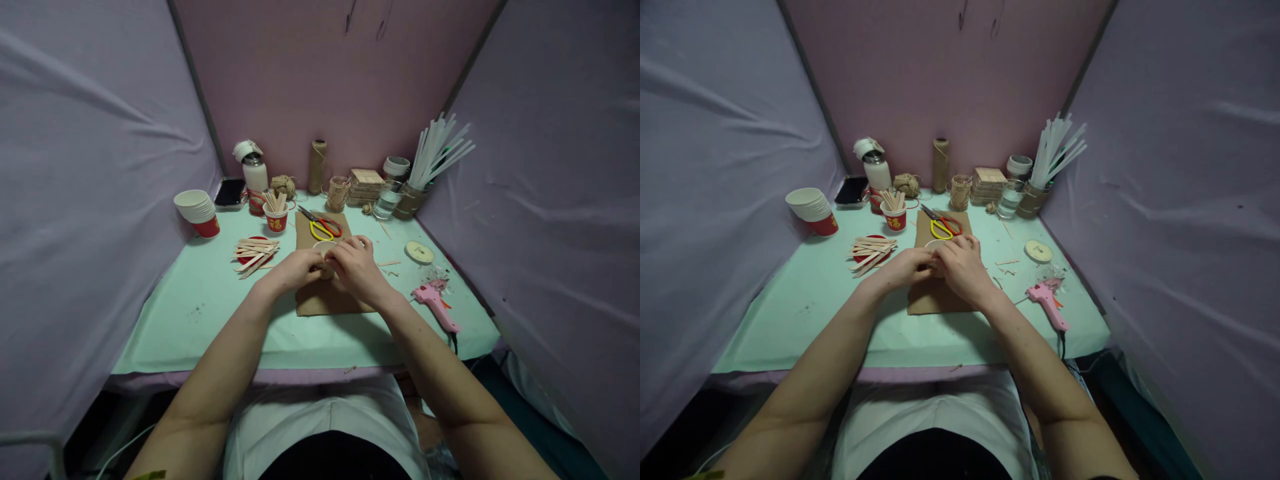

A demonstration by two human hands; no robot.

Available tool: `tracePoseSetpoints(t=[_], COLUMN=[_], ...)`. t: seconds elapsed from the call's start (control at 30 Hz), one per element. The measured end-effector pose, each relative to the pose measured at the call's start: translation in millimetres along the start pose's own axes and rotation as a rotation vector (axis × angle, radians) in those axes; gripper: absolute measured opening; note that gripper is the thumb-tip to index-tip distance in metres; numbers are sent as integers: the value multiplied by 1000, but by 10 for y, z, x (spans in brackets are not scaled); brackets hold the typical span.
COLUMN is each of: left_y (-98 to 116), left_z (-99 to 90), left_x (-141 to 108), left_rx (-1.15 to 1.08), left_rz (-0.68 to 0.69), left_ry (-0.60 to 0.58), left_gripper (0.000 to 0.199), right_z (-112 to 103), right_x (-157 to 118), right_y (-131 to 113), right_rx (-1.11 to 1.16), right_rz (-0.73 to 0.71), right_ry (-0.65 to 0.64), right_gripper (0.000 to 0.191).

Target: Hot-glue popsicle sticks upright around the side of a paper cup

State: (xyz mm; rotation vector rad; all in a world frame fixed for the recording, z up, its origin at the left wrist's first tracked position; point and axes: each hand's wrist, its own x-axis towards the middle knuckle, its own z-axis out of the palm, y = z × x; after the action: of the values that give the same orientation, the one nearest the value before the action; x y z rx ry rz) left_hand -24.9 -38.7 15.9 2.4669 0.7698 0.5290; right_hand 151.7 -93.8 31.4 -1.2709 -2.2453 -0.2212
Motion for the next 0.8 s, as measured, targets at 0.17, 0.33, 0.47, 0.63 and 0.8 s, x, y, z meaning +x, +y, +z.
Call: tracePoseSetpoints(t=[0.17,0.33,0.47,0.63,0.8], left_y=[-11,-18,-15,43,65], left_z=[25,47,11,-95,-140], left_x=[-9,-9,-8,-33,-49], left_rx=[9,-1,-103,-319,-413], left_rz=[1,-16,-29,-90,-261], left_ry=[20,84,151,195,164], left_gripper=[14,19,18,19,29], right_z=[-15,-63,-49,224,479], right_x=[-8,-49,-107,-181,-258], right_y=[-10,27,158,369,421], right_rx=[4,91,303,736,995], right_rz=[6,11,172,528,548], right_ry=[3,118,388,483,127], right_gripper=[17,11,14,21,36])
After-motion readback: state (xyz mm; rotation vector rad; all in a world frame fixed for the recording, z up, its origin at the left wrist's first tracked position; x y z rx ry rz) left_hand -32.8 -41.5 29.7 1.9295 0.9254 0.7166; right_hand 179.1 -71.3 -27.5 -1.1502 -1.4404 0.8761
